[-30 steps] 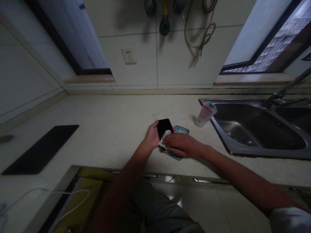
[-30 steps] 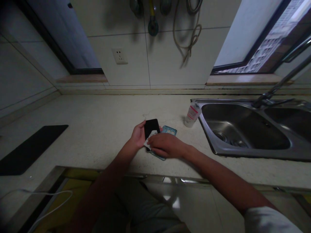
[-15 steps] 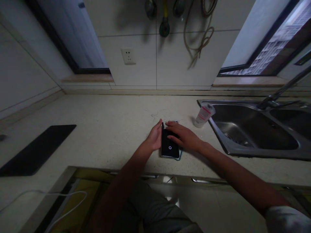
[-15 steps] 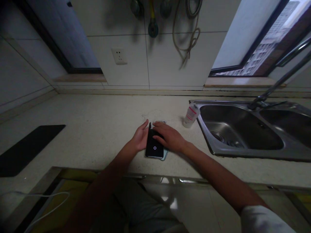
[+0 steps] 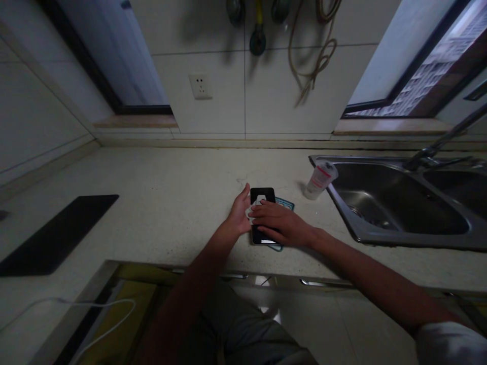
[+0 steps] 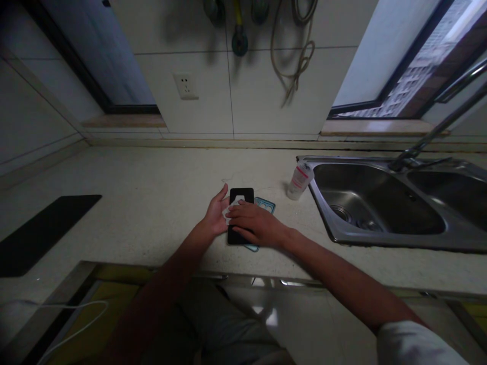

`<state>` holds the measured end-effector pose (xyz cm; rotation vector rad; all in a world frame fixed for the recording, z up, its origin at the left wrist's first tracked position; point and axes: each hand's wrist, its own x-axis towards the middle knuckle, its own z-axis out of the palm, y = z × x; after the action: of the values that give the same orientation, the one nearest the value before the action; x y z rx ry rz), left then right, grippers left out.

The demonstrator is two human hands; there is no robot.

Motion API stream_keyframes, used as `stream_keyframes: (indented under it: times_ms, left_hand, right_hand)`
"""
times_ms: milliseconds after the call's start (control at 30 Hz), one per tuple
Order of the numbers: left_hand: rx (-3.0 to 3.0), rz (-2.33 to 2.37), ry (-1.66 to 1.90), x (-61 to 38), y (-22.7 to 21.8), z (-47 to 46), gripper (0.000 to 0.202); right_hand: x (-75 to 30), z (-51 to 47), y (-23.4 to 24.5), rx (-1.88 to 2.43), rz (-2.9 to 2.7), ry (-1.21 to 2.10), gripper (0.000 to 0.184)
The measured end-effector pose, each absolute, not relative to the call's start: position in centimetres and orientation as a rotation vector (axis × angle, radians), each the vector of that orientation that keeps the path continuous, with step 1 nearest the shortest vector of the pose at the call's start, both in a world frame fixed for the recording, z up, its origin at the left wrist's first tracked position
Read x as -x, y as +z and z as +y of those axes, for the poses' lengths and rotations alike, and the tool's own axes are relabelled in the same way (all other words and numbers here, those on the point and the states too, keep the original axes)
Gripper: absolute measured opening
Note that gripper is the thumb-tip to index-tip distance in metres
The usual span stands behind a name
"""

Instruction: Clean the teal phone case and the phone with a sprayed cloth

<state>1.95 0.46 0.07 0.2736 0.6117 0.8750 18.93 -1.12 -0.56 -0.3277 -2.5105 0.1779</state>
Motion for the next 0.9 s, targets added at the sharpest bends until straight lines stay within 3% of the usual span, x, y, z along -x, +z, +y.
stream_keyframes:
  times_ms: [300, 600, 733, 900]
  left_hand:
    - [-0.292, 0.618, 1.116, -2.1, -0.1, 1.1, 0.056]
    - [-0.222, 0.619, 1.073, -1.4, 0.9, 0.8, 0.059]
    - [-0.150, 0.672, 1.067, -1.7, 1.2, 0.7, 0.050]
    - [-0.194, 0.714, 0.948, -1.9, 1.0, 0.3, 0.043]
  right_hand:
    - [-18.7, -1.7, 1.2, 0.060, -2.472, 0.221, 0.017]
    - [-20.1, -0.5, 1.7, 0.204, -2.441, 0.197, 0.012]
    - [-20.8, 0.2, 1.2, 0.365, -2.411, 0.266, 0.015]
    - [-21.2, 1.1, -0.1, 0.610, -2.324, 0.347, 0.032]
